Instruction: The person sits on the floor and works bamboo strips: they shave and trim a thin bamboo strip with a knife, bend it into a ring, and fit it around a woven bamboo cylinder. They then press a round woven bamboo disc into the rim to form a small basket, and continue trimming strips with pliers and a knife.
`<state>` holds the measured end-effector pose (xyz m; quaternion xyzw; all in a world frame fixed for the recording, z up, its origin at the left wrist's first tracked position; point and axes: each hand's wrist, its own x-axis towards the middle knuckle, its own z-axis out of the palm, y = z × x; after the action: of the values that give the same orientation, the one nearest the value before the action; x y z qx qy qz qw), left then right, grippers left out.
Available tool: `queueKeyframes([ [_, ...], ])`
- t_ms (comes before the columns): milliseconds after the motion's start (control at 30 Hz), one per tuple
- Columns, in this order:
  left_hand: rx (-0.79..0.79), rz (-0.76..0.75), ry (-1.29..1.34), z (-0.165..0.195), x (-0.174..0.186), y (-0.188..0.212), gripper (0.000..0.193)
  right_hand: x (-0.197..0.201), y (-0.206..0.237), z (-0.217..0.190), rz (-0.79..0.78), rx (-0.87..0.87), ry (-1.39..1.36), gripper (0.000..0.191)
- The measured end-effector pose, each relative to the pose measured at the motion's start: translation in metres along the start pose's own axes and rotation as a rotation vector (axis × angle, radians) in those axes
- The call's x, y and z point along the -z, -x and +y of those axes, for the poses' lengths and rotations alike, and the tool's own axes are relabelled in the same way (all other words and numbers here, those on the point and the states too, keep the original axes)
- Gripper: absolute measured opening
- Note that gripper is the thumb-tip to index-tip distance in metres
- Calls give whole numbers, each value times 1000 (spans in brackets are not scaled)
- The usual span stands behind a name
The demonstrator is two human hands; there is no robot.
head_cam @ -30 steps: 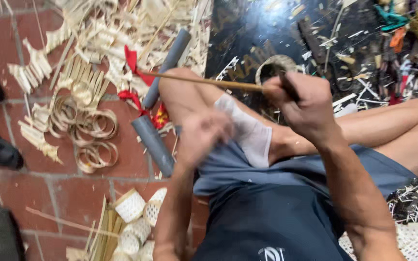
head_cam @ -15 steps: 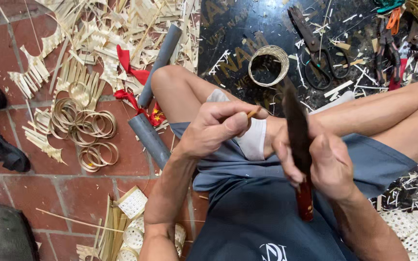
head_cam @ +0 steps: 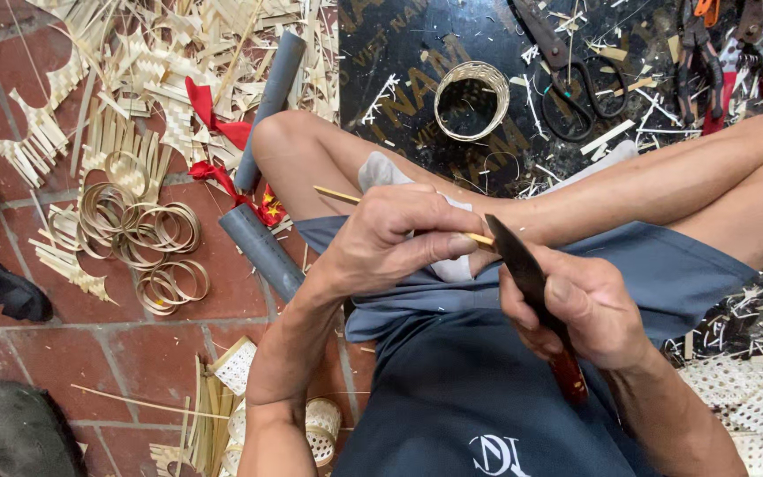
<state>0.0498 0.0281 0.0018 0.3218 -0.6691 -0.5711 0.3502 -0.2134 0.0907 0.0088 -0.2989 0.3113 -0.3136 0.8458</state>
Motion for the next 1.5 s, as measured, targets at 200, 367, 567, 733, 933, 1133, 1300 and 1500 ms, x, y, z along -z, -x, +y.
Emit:
queueKeyframes([
  [200, -72, -53, -97, 10, 2, -8, 15, 6, 7, 8, 24, 79, 49, 74],
  [367, -94, -62, -130, 13, 0, -10, 14, 9, 10, 11, -3, 89, 35, 73],
  [567, -144, -74, -164, 12, -1, -12, 14, 12, 13, 19, 21, 123, -48, 67],
  [733, -187, -96, -203, 12, 0, -14, 17, 18, 17, 27, -42, 116, -97, 63],
  [933, -166, -119, -174, 16, -4, -13, 17, 16, 25, 36, -19, 174, -103, 64],
  [1133, -210, -138, -218, 17, -6, -13, 16, 18, 28, 44, -29, 156, -163, 63],
  [1300, -216, -211, -264, 25, -5, -13, 17, 21, 25, 50, -79, 194, -170, 57],
  [1500, -203, -304, -397, 32, -4, -13, 14, 17, 22, 53, -91, 154, -221, 50],
])
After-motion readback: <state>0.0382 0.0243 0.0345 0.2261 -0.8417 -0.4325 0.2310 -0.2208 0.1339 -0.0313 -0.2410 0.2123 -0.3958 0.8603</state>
